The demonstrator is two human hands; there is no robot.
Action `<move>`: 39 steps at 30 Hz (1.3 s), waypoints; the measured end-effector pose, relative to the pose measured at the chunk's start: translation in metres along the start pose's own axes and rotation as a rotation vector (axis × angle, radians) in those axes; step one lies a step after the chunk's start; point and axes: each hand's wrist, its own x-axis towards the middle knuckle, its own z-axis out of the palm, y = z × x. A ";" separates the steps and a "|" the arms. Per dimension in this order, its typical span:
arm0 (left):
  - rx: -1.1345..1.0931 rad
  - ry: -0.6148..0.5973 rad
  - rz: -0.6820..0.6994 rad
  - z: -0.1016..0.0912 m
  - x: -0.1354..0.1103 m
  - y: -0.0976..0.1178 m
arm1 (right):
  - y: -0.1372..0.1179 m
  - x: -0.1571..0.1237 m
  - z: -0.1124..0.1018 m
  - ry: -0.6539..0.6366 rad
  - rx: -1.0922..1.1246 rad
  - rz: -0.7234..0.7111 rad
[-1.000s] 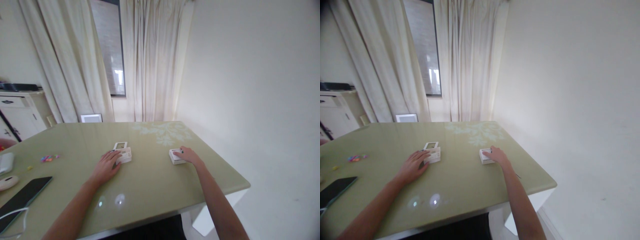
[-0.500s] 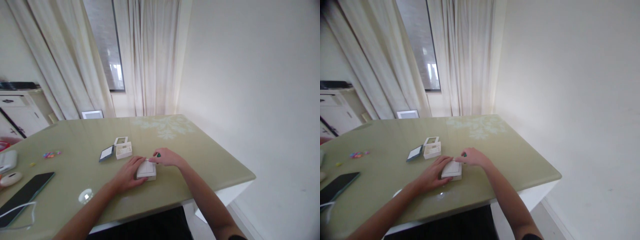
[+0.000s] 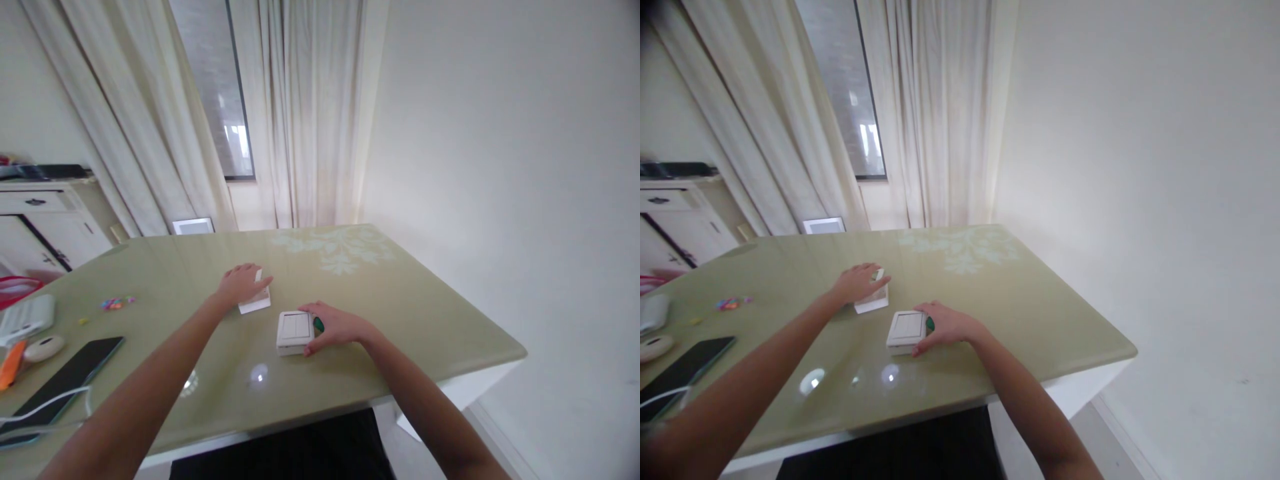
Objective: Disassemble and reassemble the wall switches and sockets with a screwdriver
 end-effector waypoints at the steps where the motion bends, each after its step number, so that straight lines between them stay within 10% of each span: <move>1: 0.020 -0.048 -0.015 0.002 0.010 -0.007 | 0.001 0.000 0.003 -0.005 -0.006 -0.005; 12: 0.076 -0.164 0.077 0.040 0.025 -0.028 | 0.009 0.000 0.011 -0.006 -0.038 -0.046; 24: 0.048 -0.163 0.203 0.042 -0.043 -0.038 | -0.005 -0.015 0.024 -0.001 -0.134 -0.026; 39: 0.048 0.010 -0.101 0.006 -0.119 -0.029 | -0.022 -0.045 0.030 -0.029 -0.143 -0.073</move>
